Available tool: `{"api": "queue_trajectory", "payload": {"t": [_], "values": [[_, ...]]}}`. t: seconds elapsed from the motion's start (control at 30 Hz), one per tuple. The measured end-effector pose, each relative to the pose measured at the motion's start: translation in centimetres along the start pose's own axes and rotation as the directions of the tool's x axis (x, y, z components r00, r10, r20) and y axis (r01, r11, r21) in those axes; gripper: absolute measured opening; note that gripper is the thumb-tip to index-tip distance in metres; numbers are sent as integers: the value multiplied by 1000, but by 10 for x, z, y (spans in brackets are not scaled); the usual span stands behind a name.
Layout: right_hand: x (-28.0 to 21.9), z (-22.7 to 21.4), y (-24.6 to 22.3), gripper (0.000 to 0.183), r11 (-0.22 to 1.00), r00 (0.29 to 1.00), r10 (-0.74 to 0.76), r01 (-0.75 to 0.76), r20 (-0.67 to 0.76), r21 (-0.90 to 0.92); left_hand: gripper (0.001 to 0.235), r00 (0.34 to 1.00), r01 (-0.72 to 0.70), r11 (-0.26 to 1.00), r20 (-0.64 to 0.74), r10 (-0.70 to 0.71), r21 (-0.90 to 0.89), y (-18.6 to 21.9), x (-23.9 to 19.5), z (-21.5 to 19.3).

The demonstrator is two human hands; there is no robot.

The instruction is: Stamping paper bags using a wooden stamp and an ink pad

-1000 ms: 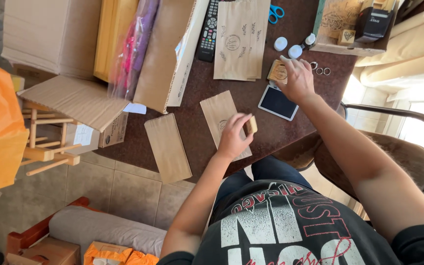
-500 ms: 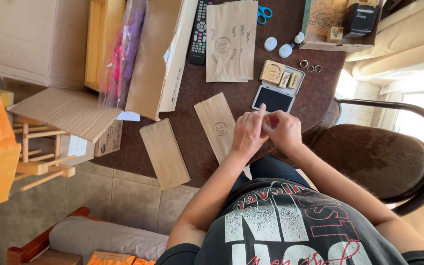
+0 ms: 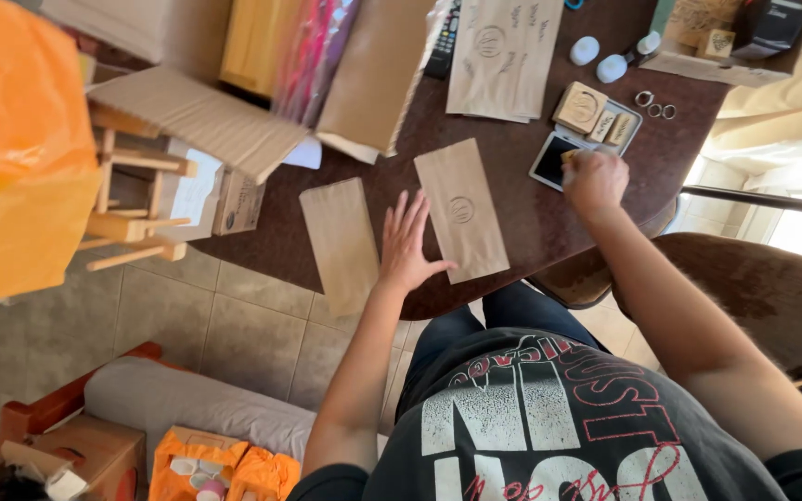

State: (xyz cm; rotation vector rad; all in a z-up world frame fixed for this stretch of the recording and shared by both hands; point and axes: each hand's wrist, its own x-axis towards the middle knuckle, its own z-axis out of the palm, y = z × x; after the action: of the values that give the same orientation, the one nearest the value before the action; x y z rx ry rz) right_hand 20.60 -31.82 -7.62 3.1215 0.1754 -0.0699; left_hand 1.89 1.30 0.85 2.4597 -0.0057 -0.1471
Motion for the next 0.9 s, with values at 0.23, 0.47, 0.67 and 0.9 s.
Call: {"api": "queue_trajectory", "payload": {"t": [0.23, 0.47, 0.67, 0.9], "values": [[-14, -22, -30, 24, 969, 991, 137, -132, -10, 210, 163, 998, -56, 998, 41, 57, -16, -25, 18, 19], [-79, -31, -192, 21, 833, 995, -90, 46, 53, 552, 170, 1000, -27, 999, -3, 27, -20, -24, 16, 20], [-79, 8, -213, 13, 905, 963, -263, 267, -57, 332, 171, 1000, -22, 999, 2, 22, 25, -27, 17, 25], [-79, 13, -222, 13, 927, 957, -288, 273, 26, 256, 176, 999, -20, 1000, -39, 20, -17, -32, 18, 31]]}}
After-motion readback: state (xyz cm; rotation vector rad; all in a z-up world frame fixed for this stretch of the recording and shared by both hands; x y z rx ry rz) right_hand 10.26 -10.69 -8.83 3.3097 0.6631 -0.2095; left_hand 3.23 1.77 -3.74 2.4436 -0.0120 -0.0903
